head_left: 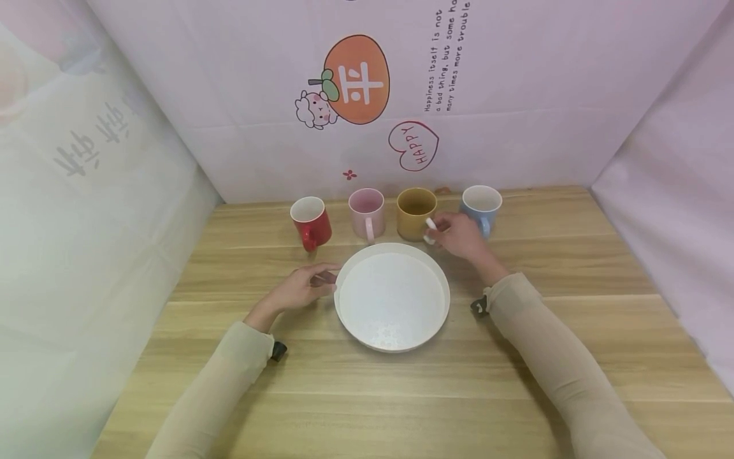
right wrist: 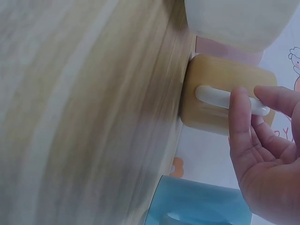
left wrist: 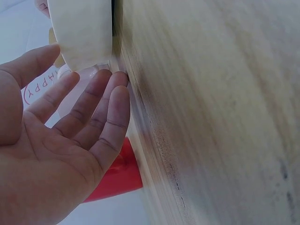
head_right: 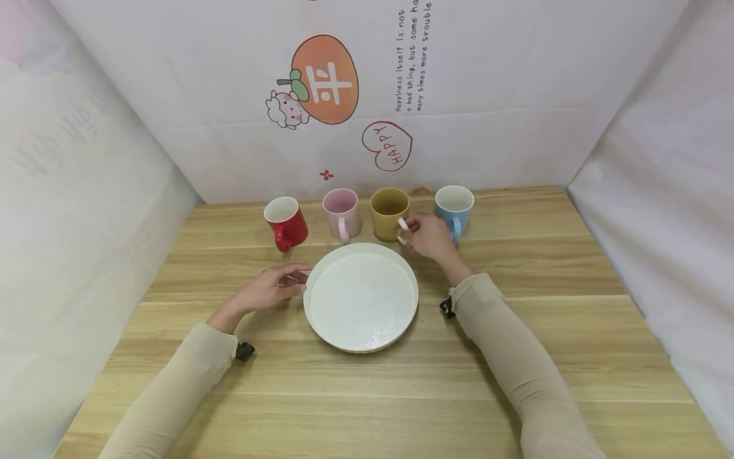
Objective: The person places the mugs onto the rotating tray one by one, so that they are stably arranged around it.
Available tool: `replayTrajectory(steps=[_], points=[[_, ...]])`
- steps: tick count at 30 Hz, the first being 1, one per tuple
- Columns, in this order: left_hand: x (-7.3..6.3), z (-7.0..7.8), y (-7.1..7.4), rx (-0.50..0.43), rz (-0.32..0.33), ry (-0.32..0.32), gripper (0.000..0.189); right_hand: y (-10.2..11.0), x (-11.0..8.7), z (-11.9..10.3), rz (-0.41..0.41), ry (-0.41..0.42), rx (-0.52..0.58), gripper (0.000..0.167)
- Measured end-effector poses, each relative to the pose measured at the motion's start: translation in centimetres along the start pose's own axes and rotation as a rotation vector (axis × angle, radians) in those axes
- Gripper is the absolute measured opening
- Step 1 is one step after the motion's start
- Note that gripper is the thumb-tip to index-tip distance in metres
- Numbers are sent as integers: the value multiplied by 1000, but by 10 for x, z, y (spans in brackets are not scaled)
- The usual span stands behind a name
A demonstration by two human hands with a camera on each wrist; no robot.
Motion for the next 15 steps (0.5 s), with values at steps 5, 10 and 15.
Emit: replayTrajectory(steps=[5, 10, 15], points=[[0, -2, -1, -1, 3, -12, 48, -2, 0, 0, 0, -1, 2, 23], [0, -2, -1, 0, 1, -19, 48, -2, -1, -2, 5, 0, -23, 21], [0, -2, -1, 1, 0, -19, 48, -2, 0, -3, 17, -1, -51, 21]])
Point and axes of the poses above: each hand's wrist, its own x-axis towards the middle knuckle, its own y-axis out of the back of the hand, z = x × y, the point moved 6 cm from there along x, towards the middle knuckle, and after that the axes turned 6 degrees about z, right-handed, at the moved point
